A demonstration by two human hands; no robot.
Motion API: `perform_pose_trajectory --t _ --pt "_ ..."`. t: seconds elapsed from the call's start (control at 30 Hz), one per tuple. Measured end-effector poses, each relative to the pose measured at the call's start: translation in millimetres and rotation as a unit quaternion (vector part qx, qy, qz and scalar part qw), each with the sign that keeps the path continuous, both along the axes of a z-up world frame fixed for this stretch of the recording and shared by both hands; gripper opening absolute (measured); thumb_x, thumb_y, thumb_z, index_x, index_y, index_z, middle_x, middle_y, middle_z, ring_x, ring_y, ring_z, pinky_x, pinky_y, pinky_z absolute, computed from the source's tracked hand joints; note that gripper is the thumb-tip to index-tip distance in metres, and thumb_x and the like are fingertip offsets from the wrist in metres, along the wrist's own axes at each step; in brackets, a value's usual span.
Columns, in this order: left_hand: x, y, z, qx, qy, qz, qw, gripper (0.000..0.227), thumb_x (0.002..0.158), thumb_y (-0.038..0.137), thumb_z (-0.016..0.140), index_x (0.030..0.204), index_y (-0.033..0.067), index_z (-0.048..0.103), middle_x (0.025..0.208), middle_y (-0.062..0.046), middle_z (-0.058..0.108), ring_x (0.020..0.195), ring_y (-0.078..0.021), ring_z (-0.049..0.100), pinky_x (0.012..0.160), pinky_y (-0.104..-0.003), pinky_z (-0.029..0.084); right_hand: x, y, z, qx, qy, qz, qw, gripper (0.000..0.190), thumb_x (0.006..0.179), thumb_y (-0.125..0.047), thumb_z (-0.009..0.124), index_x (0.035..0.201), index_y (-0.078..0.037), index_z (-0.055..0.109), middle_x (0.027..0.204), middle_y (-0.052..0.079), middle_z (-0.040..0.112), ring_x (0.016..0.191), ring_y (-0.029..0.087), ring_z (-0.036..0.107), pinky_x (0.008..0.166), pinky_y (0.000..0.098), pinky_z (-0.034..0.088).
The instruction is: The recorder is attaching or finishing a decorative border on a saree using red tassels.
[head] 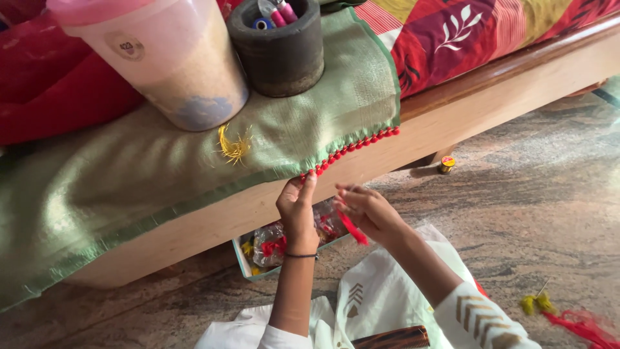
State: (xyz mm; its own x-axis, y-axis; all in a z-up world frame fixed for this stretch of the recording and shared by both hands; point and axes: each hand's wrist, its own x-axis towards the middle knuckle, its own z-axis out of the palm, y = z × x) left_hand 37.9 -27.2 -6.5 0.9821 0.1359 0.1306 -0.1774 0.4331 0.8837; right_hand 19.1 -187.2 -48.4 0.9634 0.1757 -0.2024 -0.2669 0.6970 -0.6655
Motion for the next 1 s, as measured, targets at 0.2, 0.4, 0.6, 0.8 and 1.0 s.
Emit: perform_pose_trajectory --t 0.2,0.4,0.6,0.8,1.0 --pt "-1 6 8 0.007 -0.006 0.020 1.000 0.019 0.094 0.012 0.072 0.106 -0.0029 0.073 0.107 -0.007 0.074 0.098 -0.0114 0.066 0.092 -0.027 0.050 30 18 34 0.090 -0.026 0.020 0.995 0.023 0.097 -0.009 0.066 0.116 0.000 0.056 0.097 0.012 0.068 0.094 0.022 0.068 0.087 0.0310 0.057" --pt "-11 -5 24 -0.001 0.010 0.019 1.000 0.016 0.095 0.011 0.071 0.105 -0.0014 0.071 0.101 -0.005 0.073 0.090 -0.0115 0.065 0.085 -0.028 0.053 33 28 47 0.083 -0.012 0.004 0.996 0.019 0.092 -0.003 0.066 0.108 -0.006 0.057 0.102 0.006 0.069 0.094 0.018 0.068 0.084 0.0291 0.058" --pt "-9 -12 15 -0.003 -0.038 0.067 0.997 0.015 0.093 0.007 0.069 0.106 -0.0003 0.070 0.103 -0.002 0.070 0.091 -0.0083 0.063 0.083 -0.026 0.052 37 27 35 0.093 -0.050 0.030 0.994 0.011 0.097 0.001 0.067 0.106 0.005 0.062 0.105 0.012 0.068 0.093 0.018 0.067 0.084 0.0296 0.054" --pt "-11 -16 -1 -0.083 -0.029 0.007 0.996 0.018 0.100 0.011 0.066 0.111 -0.0030 0.065 0.101 -0.010 0.069 0.083 -0.0126 0.061 0.077 -0.030 0.051 29 20 15 0.039 -0.150 0.045 0.987 0.009 0.101 0.004 0.068 0.106 0.008 0.062 0.105 0.016 0.066 0.091 0.018 0.066 0.086 0.0301 0.055" --pt "-22 -3 28 -0.169 -0.071 -0.045 0.982 0.035 0.092 0.026 0.064 0.121 0.0089 0.059 0.121 -0.001 0.067 0.125 -0.0129 0.060 0.119 -0.033 0.038 9 17 -1 -0.189 -0.034 -0.006 0.981 0.018 0.090 0.006 0.063 0.106 -0.002 0.059 0.098 0.012 0.070 0.090 0.018 0.072 0.083 0.0307 0.063"
